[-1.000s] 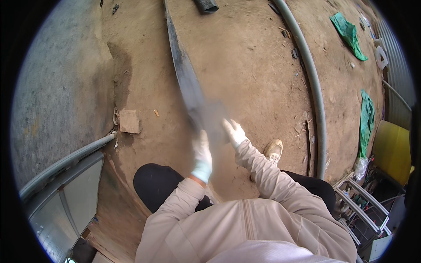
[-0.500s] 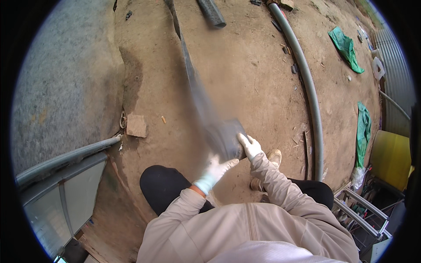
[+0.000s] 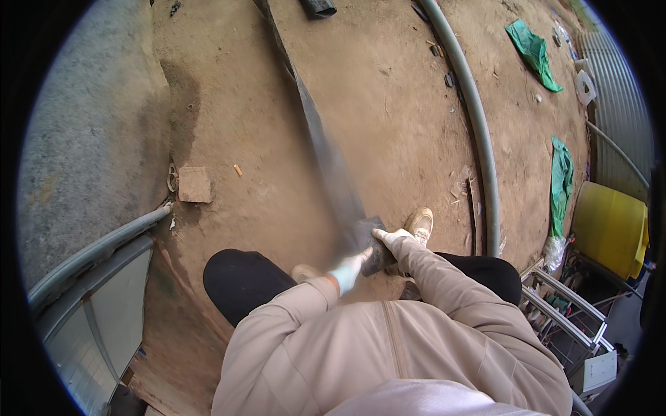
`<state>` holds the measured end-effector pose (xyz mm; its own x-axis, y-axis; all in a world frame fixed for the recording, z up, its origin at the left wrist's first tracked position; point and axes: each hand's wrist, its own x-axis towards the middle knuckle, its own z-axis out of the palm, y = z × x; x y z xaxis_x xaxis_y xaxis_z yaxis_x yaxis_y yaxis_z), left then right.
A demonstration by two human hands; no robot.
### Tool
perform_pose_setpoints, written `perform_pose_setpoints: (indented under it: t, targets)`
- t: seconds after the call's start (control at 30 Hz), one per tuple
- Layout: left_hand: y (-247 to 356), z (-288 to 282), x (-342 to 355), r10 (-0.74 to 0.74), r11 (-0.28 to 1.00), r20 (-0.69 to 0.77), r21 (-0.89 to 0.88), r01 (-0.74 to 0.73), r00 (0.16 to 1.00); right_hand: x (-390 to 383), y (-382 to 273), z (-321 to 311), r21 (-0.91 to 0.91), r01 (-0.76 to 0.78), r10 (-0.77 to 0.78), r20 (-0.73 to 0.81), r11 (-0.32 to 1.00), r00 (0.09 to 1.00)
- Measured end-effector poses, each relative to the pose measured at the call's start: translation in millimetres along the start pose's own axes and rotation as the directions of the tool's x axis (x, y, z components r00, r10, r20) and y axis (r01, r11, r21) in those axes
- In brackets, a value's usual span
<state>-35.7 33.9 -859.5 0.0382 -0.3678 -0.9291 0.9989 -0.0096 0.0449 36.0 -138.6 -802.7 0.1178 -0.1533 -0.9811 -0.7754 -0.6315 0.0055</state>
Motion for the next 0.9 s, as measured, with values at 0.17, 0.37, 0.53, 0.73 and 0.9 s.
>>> perform_pose_setpoints:
  t: [0.17, 0.37, 0.53, 0.73, 0.9]
  targets:
    - [10.0, -23.1, 39.0, 0.095, 0.972, -0.070, -0.207, -0.108, 0.993, 43.8, -37.1, 1.4, -0.070, -0.054, 0.053, -0.021, 0.996, 0.998]
    - [66.5, -37.5, 52.0, 0.104, 0.876, -0.073, -0.466, -0.126, 0.992, 61.8, -25.7, -23.4, 0.718, 0.236, -0.297, -0.042, 0.655, 0.954]
    - [125.8, -52.2, 58.3, 0.157, 0.873, -0.077, -0.455, -0.175, 0.985, 47.2, -0.6, -3.4, 0.144, 0.709, -0.709, -0.064, 0.690, 0.703]
    - [163.0, -73.7, 20.9, 0.251, 0.899, -0.132, -0.336, -0.282, 0.959, 37.1, -97.5, -18.9, 0.015, 0.428, -0.406, -0.293, 0.903, 0.866]
    - [138.1, -52.1, -1.3, 0.496, 0.868, -0.353, 0.175, -0.464, 0.793, 30.3, -198.5, -72.7, -0.019, 0.301, -0.301, -0.007, 0.953, 0.954]
